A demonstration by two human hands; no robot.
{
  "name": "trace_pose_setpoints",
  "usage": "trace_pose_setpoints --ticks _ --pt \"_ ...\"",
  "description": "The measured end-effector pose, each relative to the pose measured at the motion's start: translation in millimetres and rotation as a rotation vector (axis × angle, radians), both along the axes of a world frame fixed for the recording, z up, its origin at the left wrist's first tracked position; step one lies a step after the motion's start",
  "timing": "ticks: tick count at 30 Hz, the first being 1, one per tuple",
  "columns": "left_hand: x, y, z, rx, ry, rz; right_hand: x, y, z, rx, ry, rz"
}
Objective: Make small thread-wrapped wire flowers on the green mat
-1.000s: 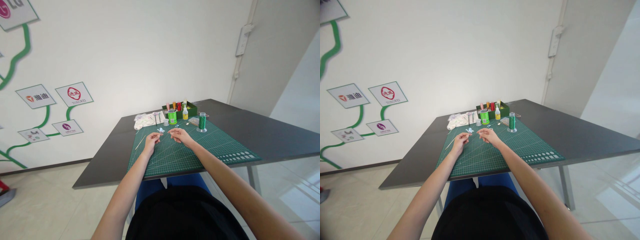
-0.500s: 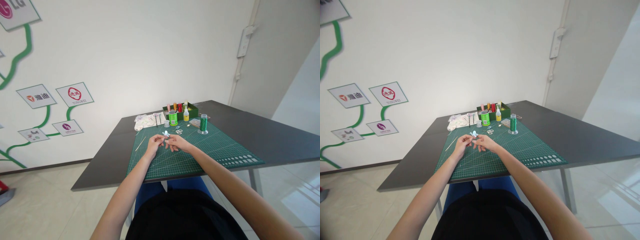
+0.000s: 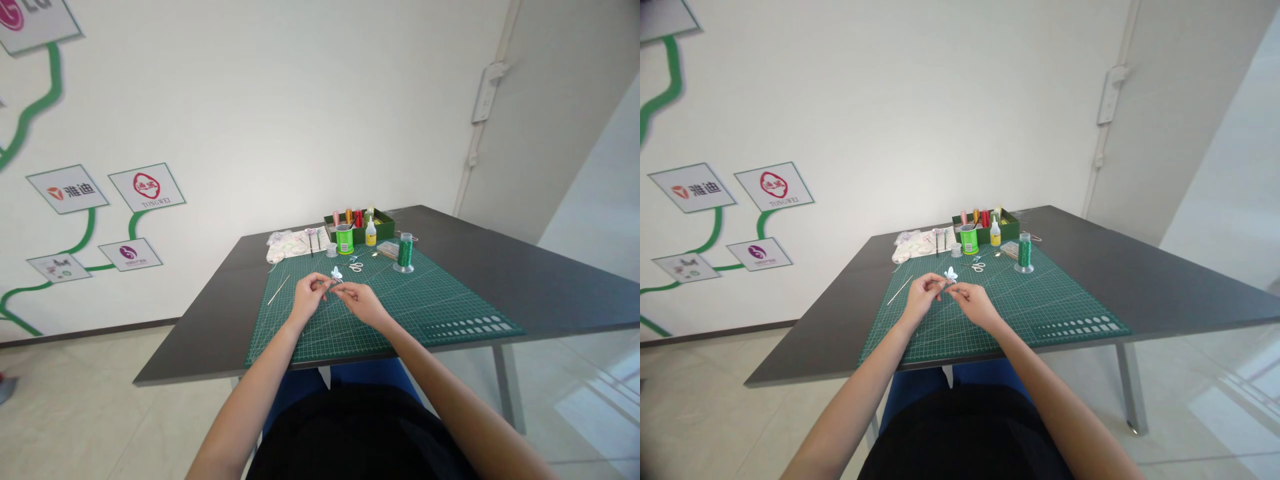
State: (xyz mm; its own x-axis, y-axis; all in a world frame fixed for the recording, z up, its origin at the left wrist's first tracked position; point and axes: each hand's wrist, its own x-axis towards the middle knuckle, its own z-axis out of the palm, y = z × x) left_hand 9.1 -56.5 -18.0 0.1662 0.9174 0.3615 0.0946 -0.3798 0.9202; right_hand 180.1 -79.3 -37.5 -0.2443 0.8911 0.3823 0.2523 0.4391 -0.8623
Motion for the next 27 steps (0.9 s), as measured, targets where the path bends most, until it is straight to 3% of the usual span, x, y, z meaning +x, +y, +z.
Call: trace_pose_setpoints --ticks 4,10,16,27 --pt "5.7 -22.7 -0.4 0.034 0.110 0.075 3.3 -19.1 -7.0 0.134 -0.092 -0.055" --pt "7.9 -49.4 -10.7 0.016 0.190 0.135 14.2 -39.9 -18.0 0.070 -0.161 0.023" --pt "2.5 -58.2 -29.5 -0.039 0.200 0.127 18.7 -52.0 -17.6 0.031 -0.164 0.113" --pt "2.2 -63.9 -30.5 -0.003 0.292 0.069 24.0 -58.3 -12.0 0.035 0.038 0.071"
